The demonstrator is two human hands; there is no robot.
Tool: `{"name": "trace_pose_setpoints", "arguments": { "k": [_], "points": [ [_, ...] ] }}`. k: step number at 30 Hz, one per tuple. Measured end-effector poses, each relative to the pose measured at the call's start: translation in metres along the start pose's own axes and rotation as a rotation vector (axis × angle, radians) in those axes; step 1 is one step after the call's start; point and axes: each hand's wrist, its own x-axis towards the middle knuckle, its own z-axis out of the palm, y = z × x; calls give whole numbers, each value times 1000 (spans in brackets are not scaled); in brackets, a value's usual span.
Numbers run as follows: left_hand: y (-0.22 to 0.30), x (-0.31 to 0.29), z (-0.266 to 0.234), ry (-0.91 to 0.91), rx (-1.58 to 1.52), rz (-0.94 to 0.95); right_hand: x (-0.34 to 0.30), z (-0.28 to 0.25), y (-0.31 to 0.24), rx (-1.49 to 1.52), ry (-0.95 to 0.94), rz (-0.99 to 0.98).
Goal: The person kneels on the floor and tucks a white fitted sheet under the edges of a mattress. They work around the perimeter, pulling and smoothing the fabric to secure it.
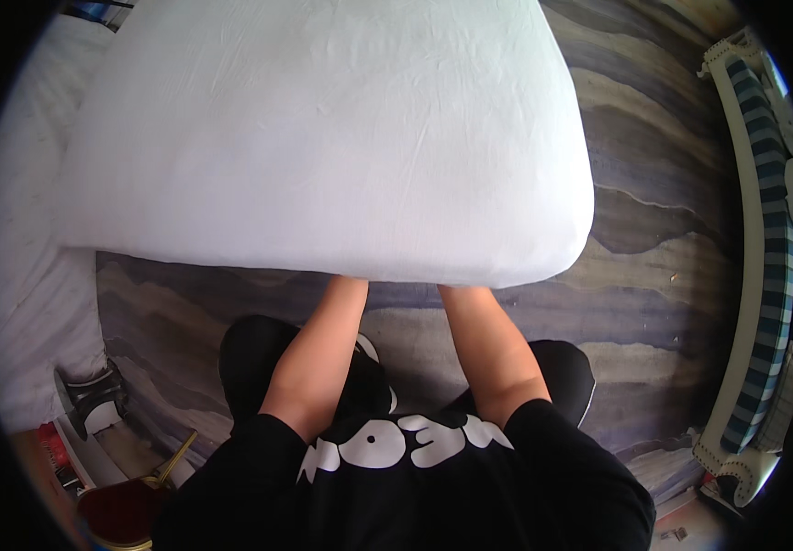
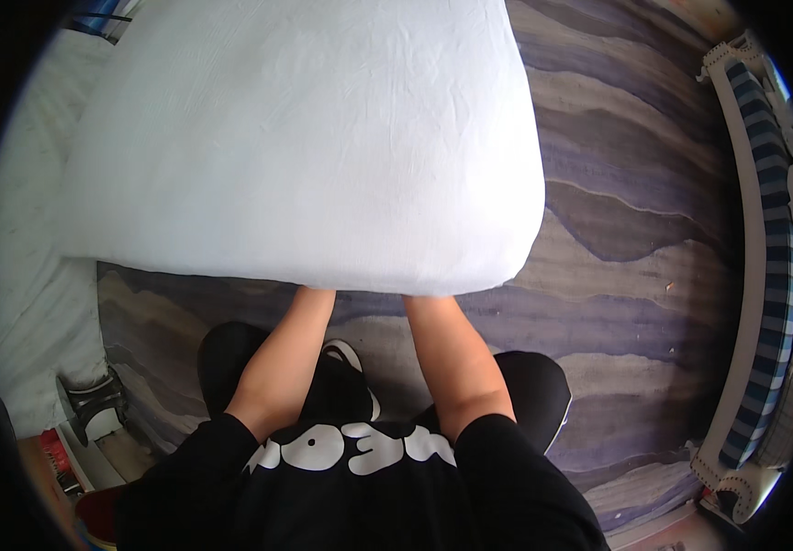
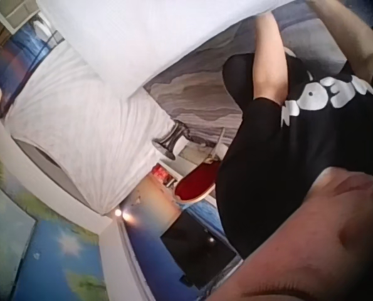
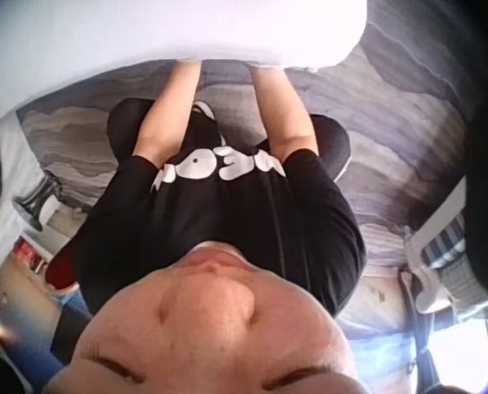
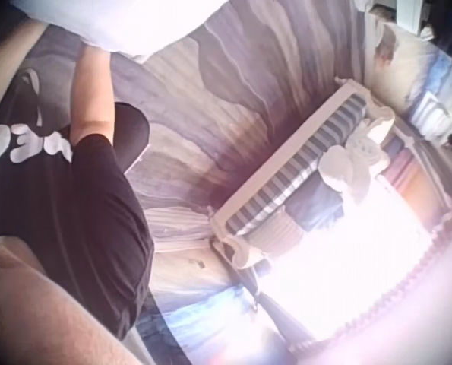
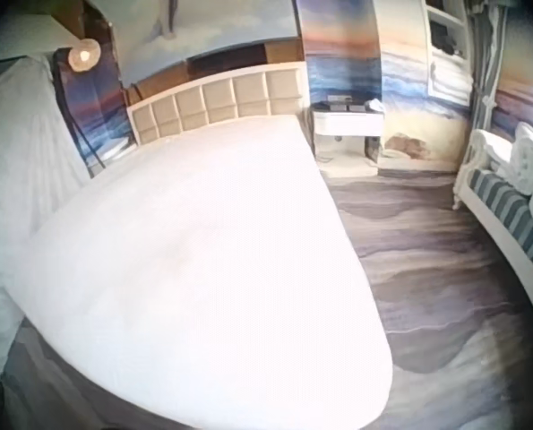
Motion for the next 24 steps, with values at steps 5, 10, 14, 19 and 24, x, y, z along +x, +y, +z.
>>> {"name": "trace_pose_setpoints", "arguments": {
  "k": [5, 10, 14, 19, 24],
  "points": [
    [2, 2, -3, -15, 13, -38, 2, -3, -1, 16, 4, -4],
    [10, -5, -10, -38, 55, -64, 6, 1, 1, 33, -13, 5],
    [20, -27, -9, -102, 380, -67, 5, 1, -1, 41, -16, 5],
    [-2, -95, 19, 742, 214, -151, 3, 3, -6, 65, -20, -1],
    [-50, -98, 25, 341, 104, -329, 3, 5, -3, 60, -23, 16]
  ]
}}
